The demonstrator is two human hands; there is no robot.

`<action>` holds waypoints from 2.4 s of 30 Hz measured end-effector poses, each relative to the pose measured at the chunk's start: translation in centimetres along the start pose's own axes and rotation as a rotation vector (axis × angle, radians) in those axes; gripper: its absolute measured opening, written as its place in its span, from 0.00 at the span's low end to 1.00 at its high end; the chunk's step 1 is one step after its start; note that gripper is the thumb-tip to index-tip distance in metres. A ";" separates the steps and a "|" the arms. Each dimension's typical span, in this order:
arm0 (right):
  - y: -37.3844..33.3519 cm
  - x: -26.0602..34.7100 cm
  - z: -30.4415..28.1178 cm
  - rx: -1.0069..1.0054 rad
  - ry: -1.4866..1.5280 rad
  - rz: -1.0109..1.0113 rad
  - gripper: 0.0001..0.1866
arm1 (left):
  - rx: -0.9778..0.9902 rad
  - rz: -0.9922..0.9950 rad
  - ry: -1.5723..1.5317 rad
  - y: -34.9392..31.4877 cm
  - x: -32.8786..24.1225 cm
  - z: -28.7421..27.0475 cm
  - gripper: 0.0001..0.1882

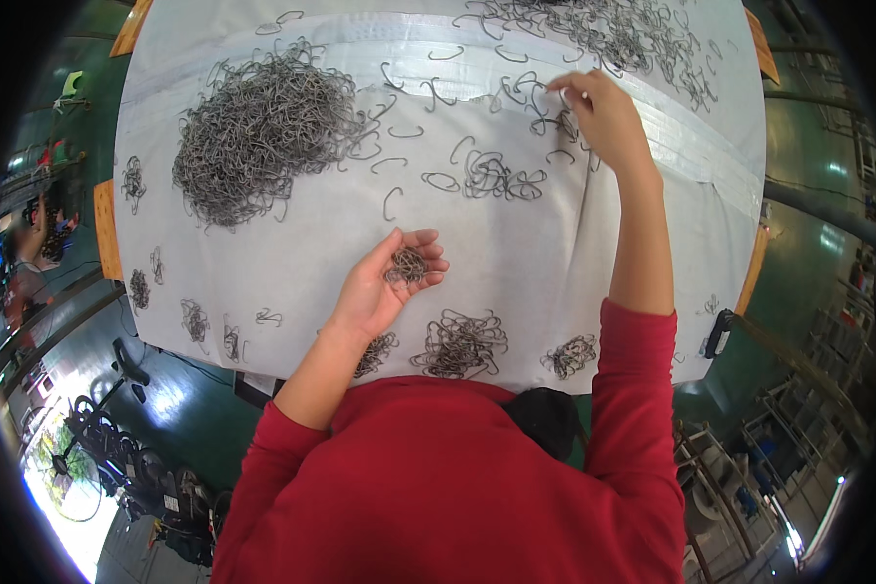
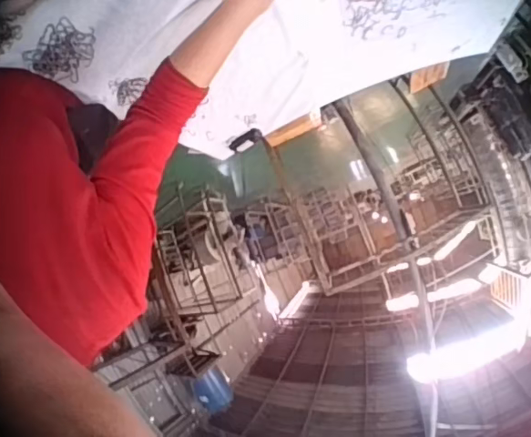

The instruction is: The person sorts small metal hooks on a white tablecloth, picking them up one by one and placing them into a growing pile. Another person is visible across the table performing a similar sorting task.

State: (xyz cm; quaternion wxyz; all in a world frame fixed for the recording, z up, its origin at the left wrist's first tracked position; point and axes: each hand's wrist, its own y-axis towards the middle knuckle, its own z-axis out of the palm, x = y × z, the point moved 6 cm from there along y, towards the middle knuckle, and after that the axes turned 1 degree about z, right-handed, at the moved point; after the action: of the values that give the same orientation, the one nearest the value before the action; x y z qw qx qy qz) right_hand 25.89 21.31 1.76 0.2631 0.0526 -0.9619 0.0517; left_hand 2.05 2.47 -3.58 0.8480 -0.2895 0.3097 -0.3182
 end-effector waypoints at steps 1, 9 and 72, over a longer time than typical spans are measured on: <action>-1.1 -0.2 0.4 0.040 0.013 -0.015 0.11 | 0.005 0.002 0.004 0.0 0.0 0.1 0.21; -7.2 -1.7 0.0 -0.032 0.075 0.084 0.12 | 0.027 -0.016 0.038 0.1 -0.1 0.2 0.21; -9.4 7.8 6.6 0.106 -0.159 -0.139 0.26 | 0.112 0.008 0.033 0.5 0.2 0.0 0.23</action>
State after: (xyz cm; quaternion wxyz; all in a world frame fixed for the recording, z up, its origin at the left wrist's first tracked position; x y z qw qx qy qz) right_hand 17.12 10.61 0.80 0.1860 0.1370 -0.9697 0.0801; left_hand 2.30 2.65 -3.99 0.8589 -0.2353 0.3064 -0.3364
